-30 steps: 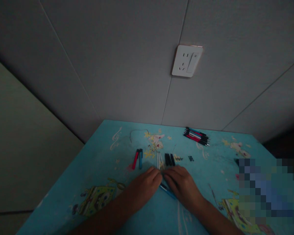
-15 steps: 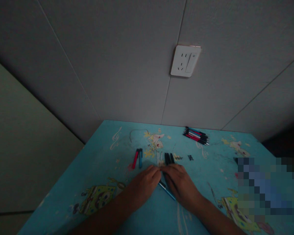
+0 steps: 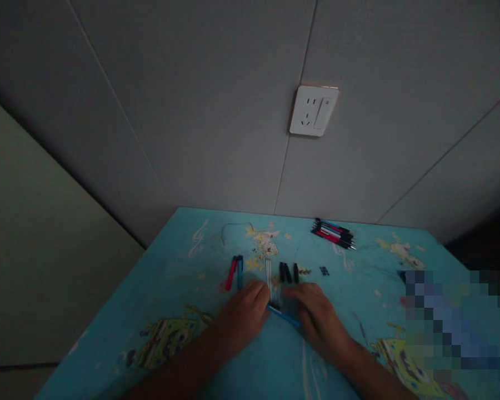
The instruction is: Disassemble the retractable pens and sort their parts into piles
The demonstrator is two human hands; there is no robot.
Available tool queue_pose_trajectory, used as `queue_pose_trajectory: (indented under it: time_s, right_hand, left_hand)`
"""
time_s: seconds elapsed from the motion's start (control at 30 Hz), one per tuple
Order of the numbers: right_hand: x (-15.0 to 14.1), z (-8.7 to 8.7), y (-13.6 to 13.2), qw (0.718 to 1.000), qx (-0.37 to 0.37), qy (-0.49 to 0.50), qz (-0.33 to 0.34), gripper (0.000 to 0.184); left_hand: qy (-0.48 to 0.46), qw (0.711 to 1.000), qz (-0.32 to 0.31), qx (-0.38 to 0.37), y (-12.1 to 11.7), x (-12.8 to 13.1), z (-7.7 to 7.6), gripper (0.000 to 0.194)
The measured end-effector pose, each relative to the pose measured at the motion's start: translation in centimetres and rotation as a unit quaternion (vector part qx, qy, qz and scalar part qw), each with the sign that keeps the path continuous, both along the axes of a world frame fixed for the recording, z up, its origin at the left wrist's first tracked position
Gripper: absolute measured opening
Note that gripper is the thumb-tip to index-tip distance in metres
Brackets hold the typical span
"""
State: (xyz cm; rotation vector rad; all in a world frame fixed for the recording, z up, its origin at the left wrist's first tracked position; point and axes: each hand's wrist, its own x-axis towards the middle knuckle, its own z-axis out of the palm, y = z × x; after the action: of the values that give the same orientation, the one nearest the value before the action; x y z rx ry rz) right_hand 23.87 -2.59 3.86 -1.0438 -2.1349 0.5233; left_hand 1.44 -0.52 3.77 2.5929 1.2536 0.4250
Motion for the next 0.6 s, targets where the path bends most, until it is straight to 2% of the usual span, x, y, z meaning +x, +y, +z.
queue_pose_trajectory:
  time_s: [0.07, 0.2, 0.3, 0.37, 0.47, 0.6]
  right_hand:
    - [0.6, 0.0, -0.4, 1.000, -0.017, 0.016, 0.003, 0.035]
    - [0.7, -0.2, -0.6, 0.998, -0.018, -0.037, 0.041, 0.035]
    - [0.1, -0.7, -0.1, 0.999, -0.024, -0.045, 0.012, 0.029]
    - [-0.1, -0.9, 0.2, 0.999, -0.037, -0.037, -0.007, 0.027]
    - [-0.2, -0.9, 0.4, 0.998, -0.045, -0.040, -0.010, 0.024]
    - [-0.5, -0.5, 0.3, 0.996, -0.044, -0.074, 0.015, 0.022]
  left_hand:
    - [-0.008, 1.000, 0.020, 0.003, 0.0, -0.2, 0.5, 0.016]
    - [-0.041, 0.998, 0.034, 0.019, 0.0, -0.4, 0.9, 0.010]
    - [-0.061, 0.998, 0.024, 0.009, -0.3, -0.5, 0.6, 0.005]
    - [-0.082, 0.997, 0.010, -0.007, -0.6, -0.6, 0.6, 0.009]
    - [-0.152, 0.987, -0.022, -0.049, -1.0, -0.5, 0.9, 0.014]
    - [-0.263, 0.959, -0.049, -0.095, -1.4, -0.2, 1.5, 0.015]
